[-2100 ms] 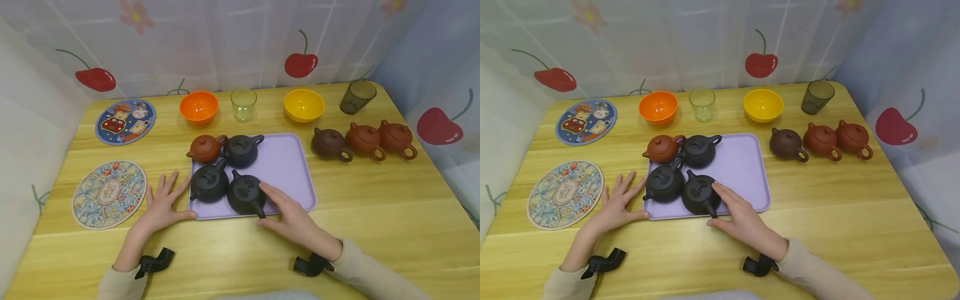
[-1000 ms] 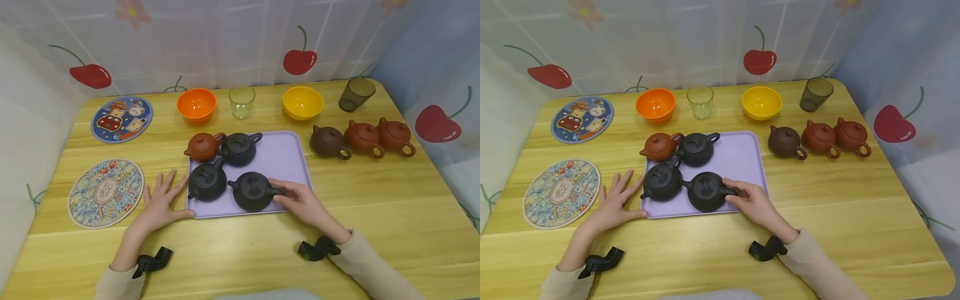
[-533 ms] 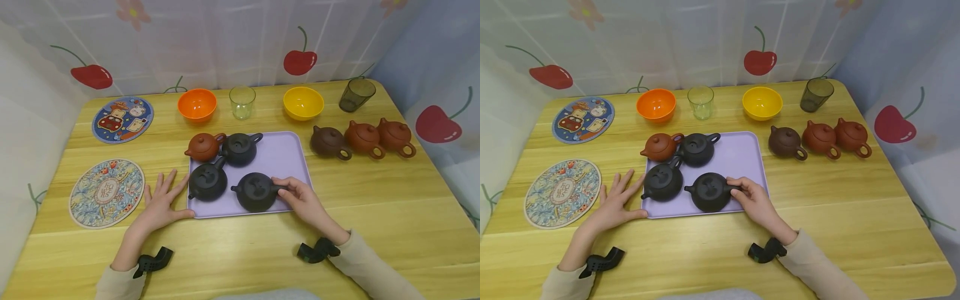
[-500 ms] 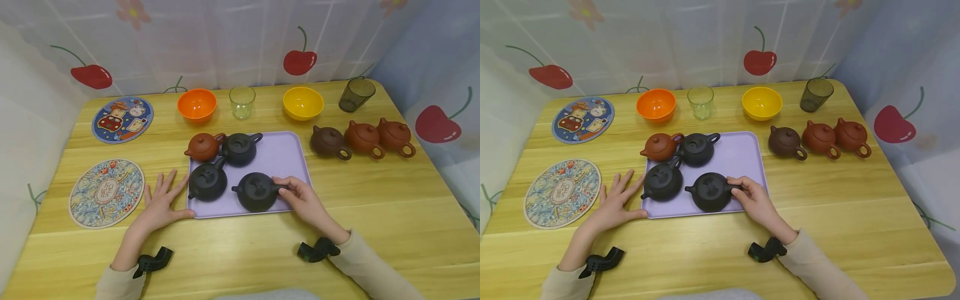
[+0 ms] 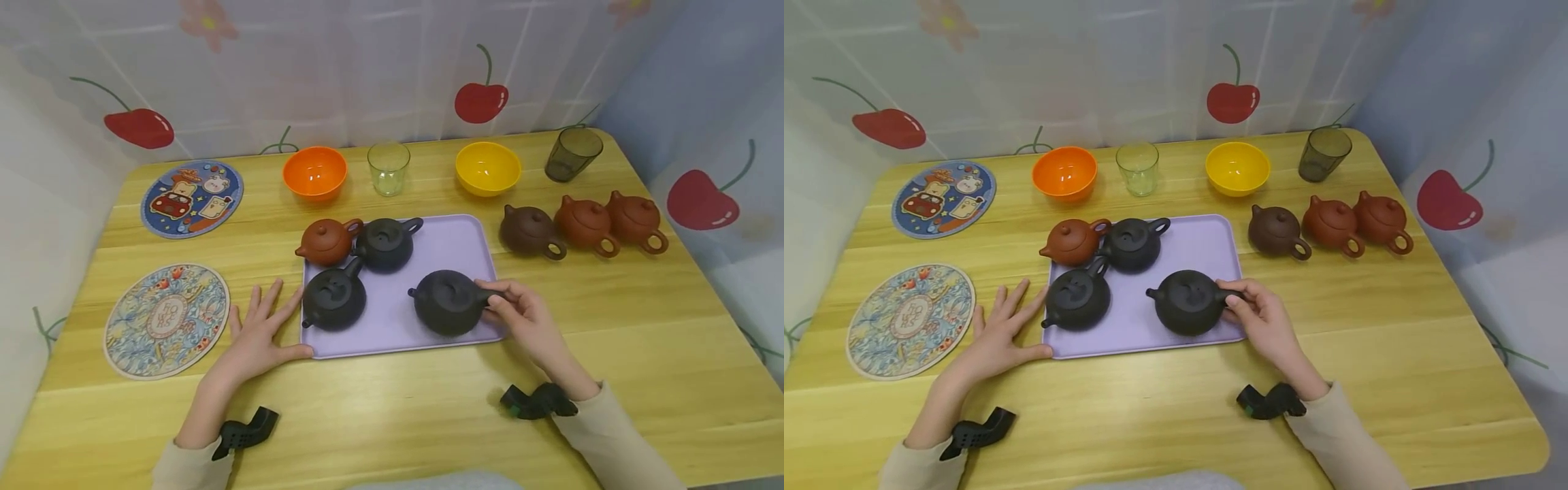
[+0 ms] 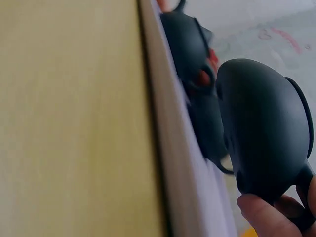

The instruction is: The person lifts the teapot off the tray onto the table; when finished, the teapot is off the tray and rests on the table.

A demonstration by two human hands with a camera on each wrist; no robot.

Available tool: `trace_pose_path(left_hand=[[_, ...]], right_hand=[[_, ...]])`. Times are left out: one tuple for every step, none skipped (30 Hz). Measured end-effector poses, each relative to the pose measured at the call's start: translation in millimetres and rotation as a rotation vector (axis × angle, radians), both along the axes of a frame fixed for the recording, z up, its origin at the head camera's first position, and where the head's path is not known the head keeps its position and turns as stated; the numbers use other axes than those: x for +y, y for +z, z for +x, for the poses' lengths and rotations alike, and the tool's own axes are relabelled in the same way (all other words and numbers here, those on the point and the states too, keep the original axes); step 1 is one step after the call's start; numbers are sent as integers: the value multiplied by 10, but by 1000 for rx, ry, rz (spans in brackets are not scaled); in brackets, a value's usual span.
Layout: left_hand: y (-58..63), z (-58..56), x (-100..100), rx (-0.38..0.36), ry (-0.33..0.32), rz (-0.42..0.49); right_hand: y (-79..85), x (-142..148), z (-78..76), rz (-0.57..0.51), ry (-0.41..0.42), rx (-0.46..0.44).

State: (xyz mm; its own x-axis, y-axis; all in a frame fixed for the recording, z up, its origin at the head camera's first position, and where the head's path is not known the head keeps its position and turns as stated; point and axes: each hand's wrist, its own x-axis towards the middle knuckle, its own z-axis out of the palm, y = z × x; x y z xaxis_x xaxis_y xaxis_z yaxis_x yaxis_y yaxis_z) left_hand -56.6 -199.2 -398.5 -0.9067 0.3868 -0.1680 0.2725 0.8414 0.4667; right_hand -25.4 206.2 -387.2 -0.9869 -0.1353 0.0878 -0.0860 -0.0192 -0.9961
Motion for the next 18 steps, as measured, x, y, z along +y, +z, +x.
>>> trace_pose_path(left_hand=[[-2, 3, -3, 2, 1, 0], [-5, 4, -6, 2, 1, 2], [-7, 5, -6, 3, 1, 4], [-9, 4, -8, 3, 0, 6], [-10, 4, -9, 2, -1, 6], [-13, 3, -9, 1, -2, 6], [-12, 3, -7, -3, -4, 6], [-14, 2, -5, -5, -5, 6], [-15, 1, -2, -5, -5, 5], [-17, 0, -2, -5, -6, 4], [-19, 0, -1, -5, -7, 3], [-20, -1, -1, -6, -7, 3], [-21, 0, -1, -4, -8, 3], [-21, 1, -3, -2, -9, 5], [-23, 1, -7, 1, -10, 7], [-27, 2, -12, 5, -11, 9], [-30, 2, -18, 9, -12, 11], [-32, 3, -23, 13, -13, 13]], right_hand=[[-49, 97, -3, -21, -20, 33], [-106, 213, -7, -44, -42, 64], [-169, 344, -9, -67, -71, 84], [-234, 485, -10, -94, -106, 107], [-297, 639, -4, -128, -146, 126], [-356, 798, 3, -163, -190, 147], [-377, 945, 25, -197, -243, 154], [-378, 1085, 56, -217, -298, 161], [-377, 1221, 93, -252, -352, 171], [-369, 1347, 133, -269, -399, 198], [-357, 1467, 179, -279, -447, 220], [-340, 1572, 228, -282, -496, 240], [-238, 1577, 287, -269, -570, 245], [-136, 1575, 347, -265, -632, 246], [-41, 1570, 405, -264, -694, 236], [49, 1552, 459, -241, -760, 222], [127, 1538, 509, -246, -826, 188], [203, 1514, 553, -248, -884, 151]])
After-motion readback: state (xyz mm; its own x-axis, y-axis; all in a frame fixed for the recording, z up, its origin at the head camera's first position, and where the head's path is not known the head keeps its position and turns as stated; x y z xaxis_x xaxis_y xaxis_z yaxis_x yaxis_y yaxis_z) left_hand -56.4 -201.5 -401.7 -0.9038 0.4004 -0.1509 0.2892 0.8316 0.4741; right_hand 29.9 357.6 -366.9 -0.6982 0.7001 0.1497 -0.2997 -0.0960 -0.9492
